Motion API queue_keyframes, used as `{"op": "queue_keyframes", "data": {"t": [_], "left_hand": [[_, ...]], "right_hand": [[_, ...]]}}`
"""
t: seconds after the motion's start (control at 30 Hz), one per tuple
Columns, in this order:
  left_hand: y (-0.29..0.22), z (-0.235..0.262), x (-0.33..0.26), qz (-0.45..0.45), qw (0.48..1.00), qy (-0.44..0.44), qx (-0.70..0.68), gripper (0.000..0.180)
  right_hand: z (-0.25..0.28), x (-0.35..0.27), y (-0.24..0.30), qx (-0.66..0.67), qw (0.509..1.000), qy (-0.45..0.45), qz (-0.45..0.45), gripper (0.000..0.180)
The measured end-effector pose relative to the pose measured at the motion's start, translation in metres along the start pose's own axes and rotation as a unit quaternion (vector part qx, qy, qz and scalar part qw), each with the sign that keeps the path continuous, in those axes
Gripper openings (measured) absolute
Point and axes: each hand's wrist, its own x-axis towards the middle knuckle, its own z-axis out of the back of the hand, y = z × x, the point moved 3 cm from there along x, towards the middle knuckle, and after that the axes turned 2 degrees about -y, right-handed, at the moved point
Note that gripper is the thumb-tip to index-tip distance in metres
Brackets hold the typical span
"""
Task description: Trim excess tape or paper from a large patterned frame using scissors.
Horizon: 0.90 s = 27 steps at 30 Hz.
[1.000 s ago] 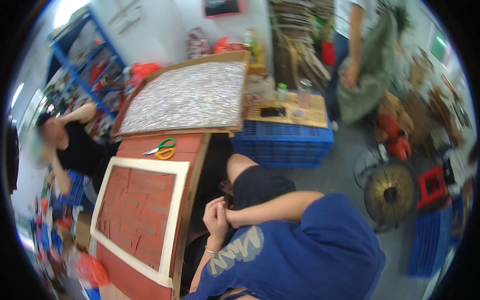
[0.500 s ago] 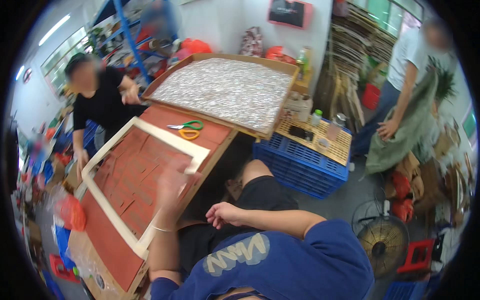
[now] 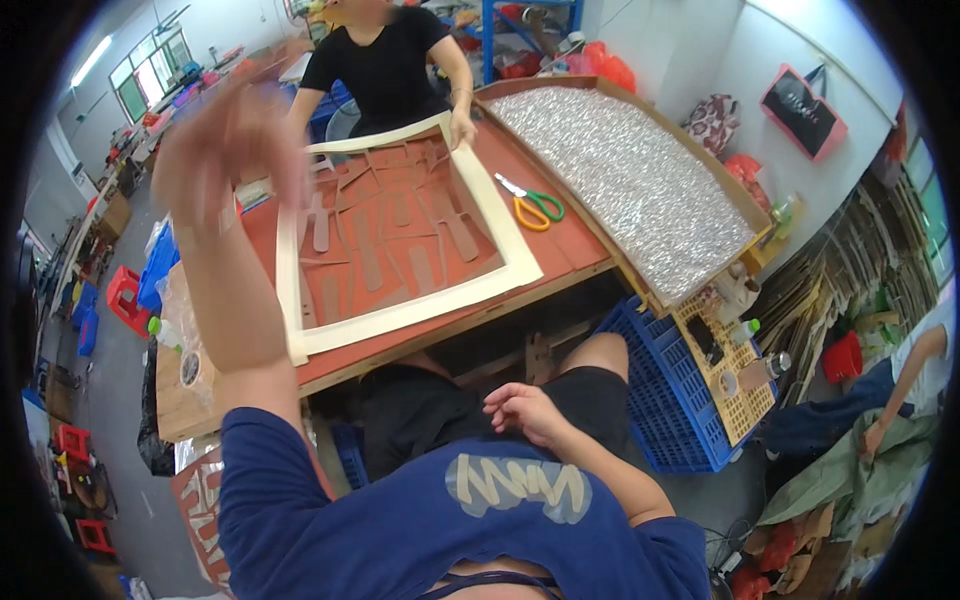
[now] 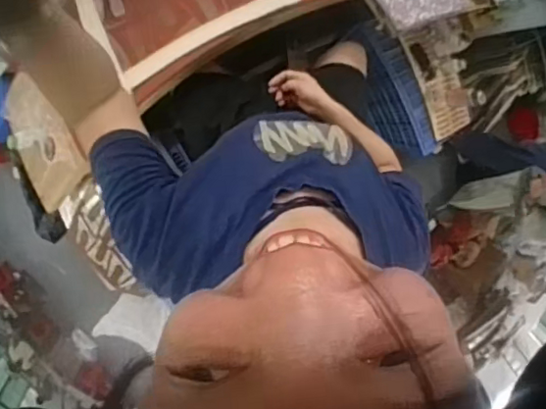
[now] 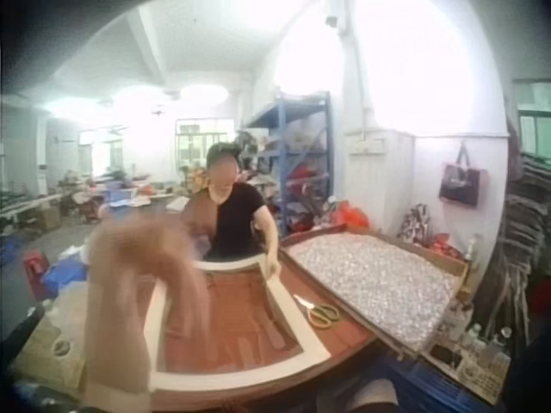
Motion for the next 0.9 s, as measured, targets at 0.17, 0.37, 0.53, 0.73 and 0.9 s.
{"op": "queue_keyframes", "data": {"t": [0.17, 0.37, 0.53, 0.73, 0.9], "left_hand": [[0.089, -0.087, 0.117, 0.313, 0.782, 0.224, -0.491, 0.046], [-0.066, -0.046, -0.126, 0.146, 0.697, 0.444, -0.544, 0.031], [-0.065, -0.041, -0.389, 0.711, 0.429, 0.364, -0.421, 0.018], [0.055, -0.064, -0.631, 0.685, 0.483, 0.502, -0.214, 0.007], [0.061, -0.056, -0.612, 0.796, 0.395, 0.440, -0.128, 0.011]], "right_hand": [[-0.021, -0.002, 0.021, 0.019, 0.999, 0.029, 0.032, 0.021], [0.025, -0.025, -0.009, 0.065, 0.995, -0.033, 0.062, 0.021], [0.038, 0.004, -0.036, 0.135, 0.983, -0.100, 0.074, 0.032], [0.063, 0.063, -0.025, -0.092, 0.958, -0.248, 0.113, 0.056], [0.086, 0.083, -0.036, -0.075, 0.949, -0.300, 0.063, 0.052]]}}
